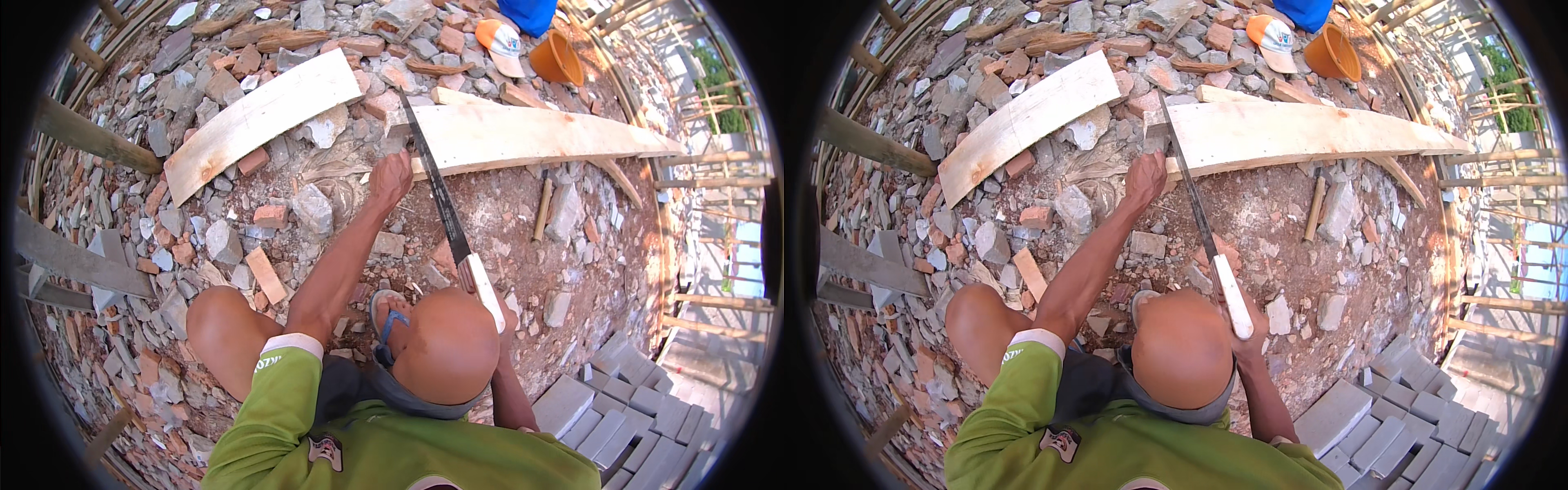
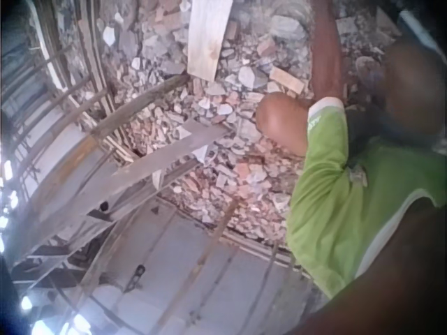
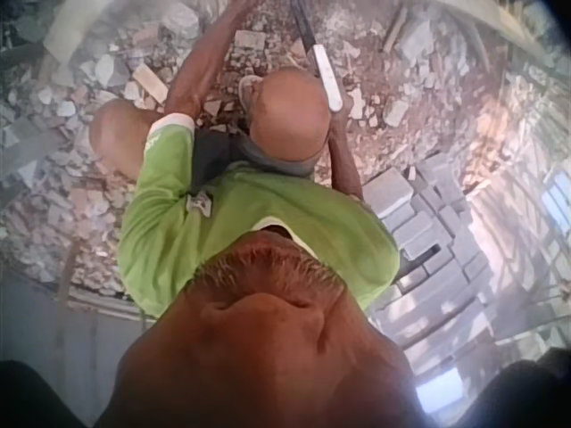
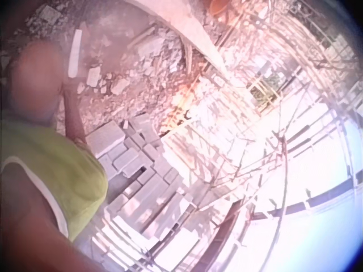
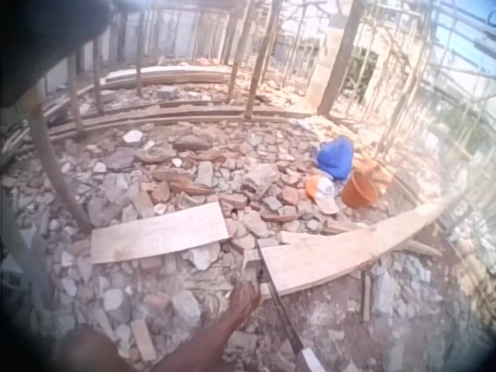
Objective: The person sits on the ground and uses a hand saw to cut a wooden plank. They hold the plank steady with one hand and saw with the other, completing the cut and separating the pieces.
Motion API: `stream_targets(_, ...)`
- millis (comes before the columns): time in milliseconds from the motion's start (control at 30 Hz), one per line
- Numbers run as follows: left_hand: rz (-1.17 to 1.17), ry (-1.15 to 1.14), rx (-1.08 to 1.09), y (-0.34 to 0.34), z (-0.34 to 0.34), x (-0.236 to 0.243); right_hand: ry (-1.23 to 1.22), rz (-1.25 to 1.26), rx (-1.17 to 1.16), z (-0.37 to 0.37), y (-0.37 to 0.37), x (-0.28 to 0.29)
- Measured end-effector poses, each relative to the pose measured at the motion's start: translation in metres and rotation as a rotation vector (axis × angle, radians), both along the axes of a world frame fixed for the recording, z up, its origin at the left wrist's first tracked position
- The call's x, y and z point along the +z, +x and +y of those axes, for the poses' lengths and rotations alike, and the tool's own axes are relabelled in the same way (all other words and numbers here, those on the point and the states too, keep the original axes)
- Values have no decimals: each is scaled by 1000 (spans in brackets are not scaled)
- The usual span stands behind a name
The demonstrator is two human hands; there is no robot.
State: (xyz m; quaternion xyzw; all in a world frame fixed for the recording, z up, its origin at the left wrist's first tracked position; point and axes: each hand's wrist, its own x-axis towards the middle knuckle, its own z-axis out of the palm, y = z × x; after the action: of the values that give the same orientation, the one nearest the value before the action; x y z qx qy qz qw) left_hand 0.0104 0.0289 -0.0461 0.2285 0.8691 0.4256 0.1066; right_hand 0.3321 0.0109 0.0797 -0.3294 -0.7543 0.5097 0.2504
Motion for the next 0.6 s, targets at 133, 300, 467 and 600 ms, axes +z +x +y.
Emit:
stream_targets(133, -52, 26, -30, 4, 7, 5, -91, 35, -6, 41, -127, -15)
stream_targets(300, 5, 3, -6, -9, -8, -22, -231, -60, -5, 28, -88, -21)
stream_targets(467, -25, -24, -15, 5, 5, -2, 129, 86, 82, 0, -17, -41)
stream_targets(600, 50, -80, -10, -14, 3, -9, 209, 77, 63, -9, -13, -12)
